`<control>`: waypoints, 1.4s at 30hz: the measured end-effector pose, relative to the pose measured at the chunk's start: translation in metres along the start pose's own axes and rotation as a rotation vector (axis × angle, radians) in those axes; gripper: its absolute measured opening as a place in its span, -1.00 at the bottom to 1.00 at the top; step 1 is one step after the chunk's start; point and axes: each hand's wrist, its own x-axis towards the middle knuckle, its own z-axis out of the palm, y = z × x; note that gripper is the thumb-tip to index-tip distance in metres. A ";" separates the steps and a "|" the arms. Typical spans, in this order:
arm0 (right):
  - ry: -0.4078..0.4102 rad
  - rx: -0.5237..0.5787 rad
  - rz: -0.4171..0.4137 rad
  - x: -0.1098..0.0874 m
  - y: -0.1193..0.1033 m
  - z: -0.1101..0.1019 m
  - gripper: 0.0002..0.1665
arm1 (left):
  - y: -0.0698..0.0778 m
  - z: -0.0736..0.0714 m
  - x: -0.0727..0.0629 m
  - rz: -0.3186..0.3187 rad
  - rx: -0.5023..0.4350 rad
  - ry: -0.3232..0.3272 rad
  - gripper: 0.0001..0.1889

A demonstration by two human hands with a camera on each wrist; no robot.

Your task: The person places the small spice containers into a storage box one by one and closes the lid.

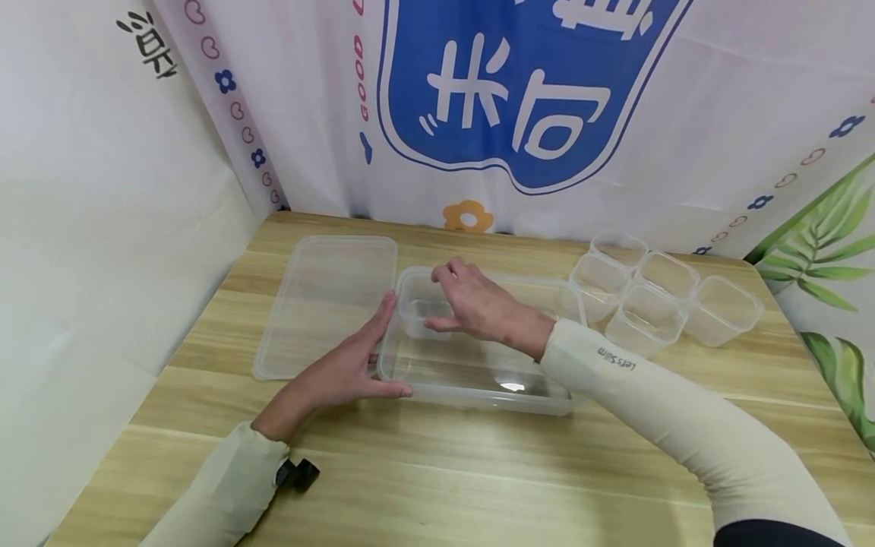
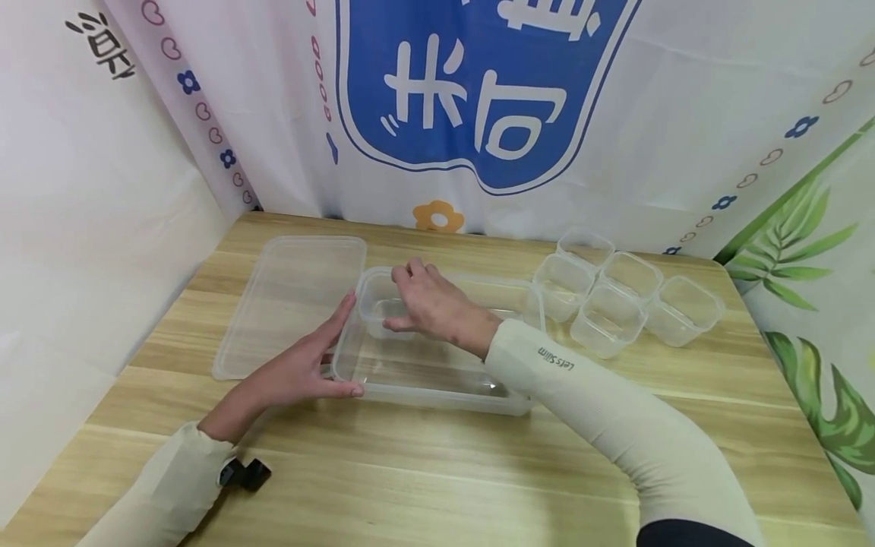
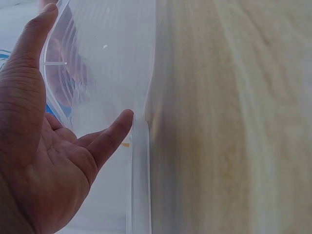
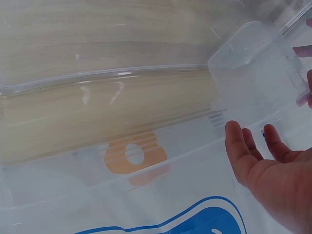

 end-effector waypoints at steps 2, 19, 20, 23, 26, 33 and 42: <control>-0.004 0.004 0.004 0.000 0.000 0.000 -0.18 | 0.000 0.000 0.000 -0.003 0.001 0.001 0.42; 0.006 -0.016 -0.006 0.000 0.000 0.001 -0.23 | 0.001 0.000 0.000 0.011 -0.026 -0.013 0.42; 0.005 -0.016 -0.005 0.000 0.000 0.001 -0.22 | 0.000 0.000 0.000 0.016 -0.027 -0.012 0.42; 0.005 -0.018 -0.005 0.001 0.000 0.001 -0.22 | 0.000 0.000 0.001 0.024 -0.028 -0.010 0.42; 0.007 -0.026 -0.005 0.001 0.000 0.002 -0.22 | 0.000 0.000 0.001 0.018 -0.023 -0.008 0.43; -0.011 -0.047 0.005 -0.001 0.002 -0.001 -0.14 | 0.001 0.000 0.002 0.007 -0.029 -0.010 0.42; 0.046 -0.020 -0.036 -0.016 0.008 -0.014 -0.17 | 0.003 0.000 0.001 0.009 -0.028 -0.012 0.42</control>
